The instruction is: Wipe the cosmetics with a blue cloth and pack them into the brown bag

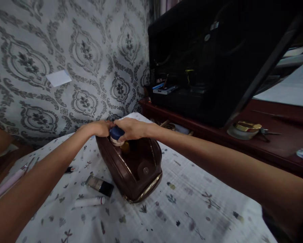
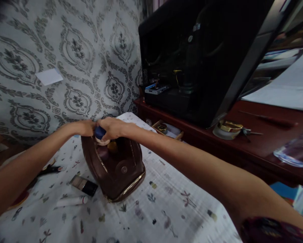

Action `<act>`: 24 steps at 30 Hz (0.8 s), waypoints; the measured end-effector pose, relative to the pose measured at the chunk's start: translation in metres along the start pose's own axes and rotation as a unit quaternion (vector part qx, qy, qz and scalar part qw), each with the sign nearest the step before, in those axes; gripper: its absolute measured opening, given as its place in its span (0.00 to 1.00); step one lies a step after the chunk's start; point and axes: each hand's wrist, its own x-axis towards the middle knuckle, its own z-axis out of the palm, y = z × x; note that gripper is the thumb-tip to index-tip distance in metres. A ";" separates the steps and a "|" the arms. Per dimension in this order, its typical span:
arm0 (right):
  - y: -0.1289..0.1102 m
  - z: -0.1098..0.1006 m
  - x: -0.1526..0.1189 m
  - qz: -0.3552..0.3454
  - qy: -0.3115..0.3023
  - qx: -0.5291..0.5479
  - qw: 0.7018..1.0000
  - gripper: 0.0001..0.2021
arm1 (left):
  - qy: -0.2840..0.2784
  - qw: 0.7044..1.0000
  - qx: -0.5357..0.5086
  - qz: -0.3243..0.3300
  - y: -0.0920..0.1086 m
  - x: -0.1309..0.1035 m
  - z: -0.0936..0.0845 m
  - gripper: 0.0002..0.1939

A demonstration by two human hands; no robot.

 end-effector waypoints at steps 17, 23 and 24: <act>-0.015 0.022 0.031 -0.066 -0.079 -0.152 0.983 0.21 | -0.013 0.999 0.044 -0.028 -0.004 0.000 0.007 0.22; -0.020 0.025 0.038 -0.043 -0.066 -0.158 0.984 0.13 | -0.009 0.999 0.033 -0.017 -0.005 -0.003 0.007 0.18; -0.021 0.028 0.038 -0.037 -0.057 -0.160 0.985 0.13 | -0.008 0.999 0.031 -0.016 -0.005 -0.003 0.007 0.18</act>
